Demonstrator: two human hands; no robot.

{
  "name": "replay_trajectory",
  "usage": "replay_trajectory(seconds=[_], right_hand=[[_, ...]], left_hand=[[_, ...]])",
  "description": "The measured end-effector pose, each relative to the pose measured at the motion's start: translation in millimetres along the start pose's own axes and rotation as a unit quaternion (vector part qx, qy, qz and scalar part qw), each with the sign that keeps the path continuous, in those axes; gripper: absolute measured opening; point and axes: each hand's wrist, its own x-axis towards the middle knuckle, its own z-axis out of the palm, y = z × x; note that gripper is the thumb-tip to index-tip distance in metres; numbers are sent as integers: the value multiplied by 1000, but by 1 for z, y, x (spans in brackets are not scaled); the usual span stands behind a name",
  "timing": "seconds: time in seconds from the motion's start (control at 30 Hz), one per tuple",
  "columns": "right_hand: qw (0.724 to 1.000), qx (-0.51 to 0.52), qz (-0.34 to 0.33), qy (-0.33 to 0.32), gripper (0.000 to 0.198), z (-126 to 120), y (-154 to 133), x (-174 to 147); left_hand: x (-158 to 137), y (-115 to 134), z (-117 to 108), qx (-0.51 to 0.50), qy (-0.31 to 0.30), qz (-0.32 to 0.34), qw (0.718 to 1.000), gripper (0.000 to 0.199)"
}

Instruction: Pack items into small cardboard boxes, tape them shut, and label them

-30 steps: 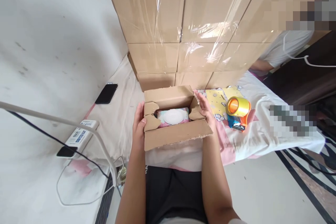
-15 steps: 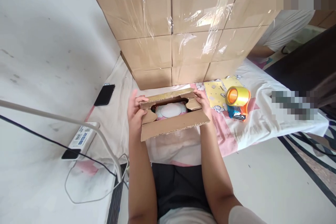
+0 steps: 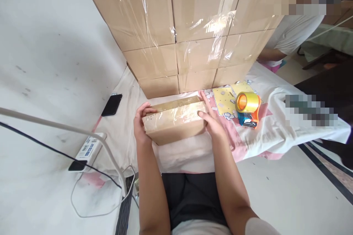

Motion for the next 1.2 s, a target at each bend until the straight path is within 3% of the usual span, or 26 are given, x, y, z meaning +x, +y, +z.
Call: replay_trajectory(seconds=[0.07,0.17,0.23,0.33,0.4,0.47,0.57,0.9,1.2], right_hand=[[1000,3,10,15,82,8,-1,3],[1000,-1,21,15,85,9,-1,6],[1000,-4,25,15,85,7,-2,7],[1000,-11,26,12,84,6,-4,8],[1000,-17,21,14,84,7,-5,8],[999,-24,17,16,85,7,-5,8],[999,-36,14,21,84,6,-3,8],[999,-7,9,50,78,7,3,7],[998,5,20,58,68,7,-3,7]], left_hand=[[-7,7,1,19,1,7,1000,57],[-21,33,7,157,-15,76,985,43],[-31,53,16,309,-85,114,940,29],[-43,73,34,483,-226,99,840,32],[-48,76,43,540,-265,87,794,34],[-50,74,49,568,-265,82,774,32],[-48,70,48,573,-267,75,771,30],[-49,62,43,521,-260,115,804,28],[-53,68,52,518,-251,107,811,30]])
